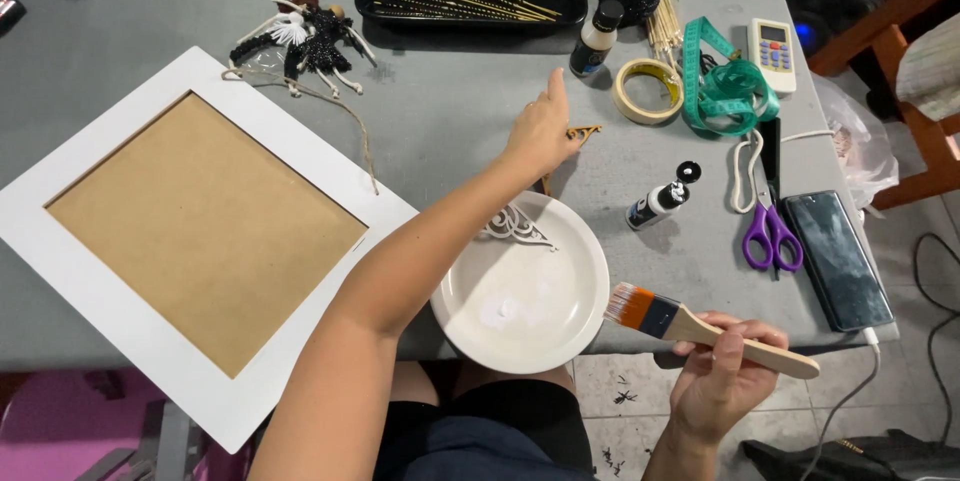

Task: Painting small ornate decorative pieces with white paint using a brush on a workshop table.

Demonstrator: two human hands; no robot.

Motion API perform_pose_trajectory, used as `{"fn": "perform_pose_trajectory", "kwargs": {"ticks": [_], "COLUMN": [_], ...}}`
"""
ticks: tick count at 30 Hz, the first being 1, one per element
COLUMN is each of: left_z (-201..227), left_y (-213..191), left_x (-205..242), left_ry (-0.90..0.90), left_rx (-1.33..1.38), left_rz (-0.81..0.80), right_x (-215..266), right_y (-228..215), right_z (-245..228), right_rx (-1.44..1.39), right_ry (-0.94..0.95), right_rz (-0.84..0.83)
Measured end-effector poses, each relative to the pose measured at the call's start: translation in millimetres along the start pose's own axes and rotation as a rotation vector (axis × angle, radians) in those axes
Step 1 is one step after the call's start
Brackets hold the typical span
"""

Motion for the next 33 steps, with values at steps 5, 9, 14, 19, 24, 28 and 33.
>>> {"fn": "perform_pose_trajectory", "kwargs": {"ticks": [5, 9, 14, 19, 24, 28, 33], "left_z": [-7.5, -17.9, -17.3, -12.4, 18.9, 31.3, 68.2], "left_y": [-13.3, -0.1, -9.1, -21.7, -112.6, -171.8, -187.2], "left_x": [1.6, 3.5, 8.2, 3.8, 32.8, 87.2, 180.9], "left_ry": [0.007, -0.065, -0.138, 0.012, 0.281, 0.327, 0.358], "left_rx": [0.054, -0.231, -0.097, 0.004, 0.207, 0.345, 0.797], "left_rz": [-0.012, -0.097, -0.153, -0.067, 0.209, 0.295, 0.210], "right_x": [3.1, 5.9, 9.2, 9.9, 12.0, 11.6, 25.4], "right_y": [-3.8, -4.8, -9.5, -11.9, -14.1, -31.9, 1.8], "right_z": [-5.8, -9.7, -15.7, -23.0, -31.4, -8.1, -21.2], "right_rx": [0.005, 0.015, 0.016, 0.024, 0.002, -0.130, -0.092], "right_ry": [-0.021, -0.024, -0.029, -0.043, -0.085, -0.104, -0.294], "right_rz": [0.009, 0.023, 0.023, 0.045, 0.078, 0.127, -0.072]}}
Point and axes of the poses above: each hand's wrist, its own x-axis away from the middle knuckle, its own y-axis out of the palm, z = x × y, the point moved 10 cm from there along -x, towards the middle knuckle, and after that the axes turned 4 degrees about y, right-handed, at the moved point
